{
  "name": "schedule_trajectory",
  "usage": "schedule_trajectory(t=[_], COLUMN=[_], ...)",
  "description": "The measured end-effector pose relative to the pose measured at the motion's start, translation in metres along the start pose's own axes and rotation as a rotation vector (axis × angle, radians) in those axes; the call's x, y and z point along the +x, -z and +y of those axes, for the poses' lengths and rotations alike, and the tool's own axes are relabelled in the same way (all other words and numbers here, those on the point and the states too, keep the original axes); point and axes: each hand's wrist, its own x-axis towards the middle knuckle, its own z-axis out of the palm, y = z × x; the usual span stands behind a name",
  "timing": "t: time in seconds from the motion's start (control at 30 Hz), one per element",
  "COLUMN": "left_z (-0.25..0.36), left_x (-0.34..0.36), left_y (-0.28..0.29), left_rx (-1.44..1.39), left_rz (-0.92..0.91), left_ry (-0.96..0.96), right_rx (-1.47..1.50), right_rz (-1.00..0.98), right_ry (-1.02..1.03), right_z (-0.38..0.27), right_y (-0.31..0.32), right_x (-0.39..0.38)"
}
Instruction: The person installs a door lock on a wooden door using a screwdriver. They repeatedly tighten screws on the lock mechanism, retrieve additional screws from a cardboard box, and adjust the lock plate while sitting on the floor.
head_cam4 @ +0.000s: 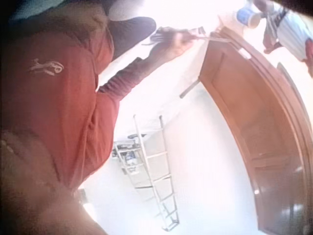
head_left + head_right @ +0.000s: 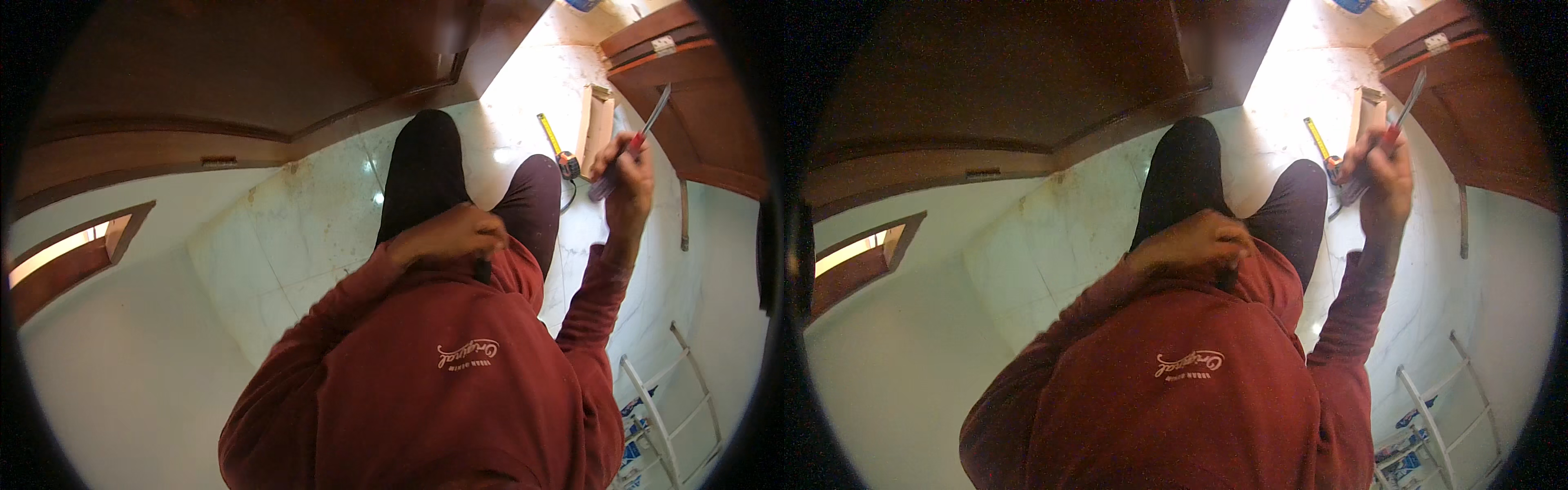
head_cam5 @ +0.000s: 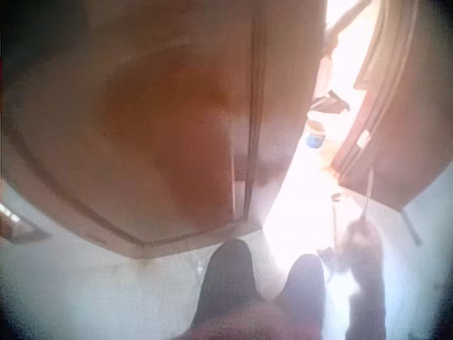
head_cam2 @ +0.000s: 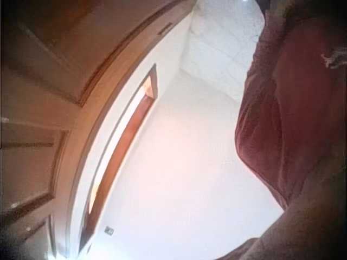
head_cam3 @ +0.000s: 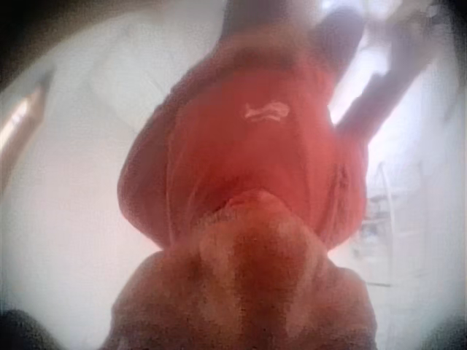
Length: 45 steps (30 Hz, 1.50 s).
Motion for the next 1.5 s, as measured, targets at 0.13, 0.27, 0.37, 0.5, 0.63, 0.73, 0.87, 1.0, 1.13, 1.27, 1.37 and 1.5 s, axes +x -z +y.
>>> schedule_trajectory(t=[0.13,0.27,0.37,0.5,0.63,0.73,0.87,1.0,1.13,1.27,1.37,1.5], left_z=[-0.052,-0.191,-0.263,-0.326,-0.292,-0.319,-0.353,-0.364,-0.381,-0.362,-0.360,-0.352], left_x=[-0.073,-0.181,-0.232,-0.234,-0.198,-0.228,-0.258,-0.241,-0.263,-0.288,-0.264,-0.200], left_y=[0.010,0.041,0.039,0.030,0.030,0.011,-0.014,-0.002,-0.019,-0.021,-0.011,0.032], left_rx=[-0.423,-0.313,-0.109,0.318,0.490,0.351,0.216,0.165,0.092,0.185,0.348,0.566], left_rz=[0.713,1.266,1.460,1.459,1.673,1.922,1.917,2.057,2.307,2.162,1.891,1.560], left_ry=[0.457,0.503,0.799,0.611,0.926,1.163,1.030,1.004,1.154,1.016,0.631,0.734], right_rx=[-0.464,-0.551,-0.603,-0.642,-0.551,-0.654,-0.652,-0.726,-0.719,-0.701,-0.726,-0.705], right_rz=[0.181,0.149,0.096,0.123,0.223,0.149,0.123,0.117,0.115,0.144,0.103,0.091], right_ry=[-0.345,-0.543,-0.595,-0.556,-0.773,-0.708,-0.743,-0.724,-0.713,-0.663,-0.656,-0.689], right_z=[0.063,0.106,0.145,0.186,0.158,0.170,0.177,0.176,0.174,0.181,0.184,0.178], right_y=[0.023,0.056,0.082,0.108,0.092,0.108,0.107,0.098,0.094,0.103,0.110,0.105], right_x=[-0.045,-0.081,-0.093,-0.097,-0.084,-0.088,-0.078,-0.076,-0.080,-0.084,-0.080,-0.078])
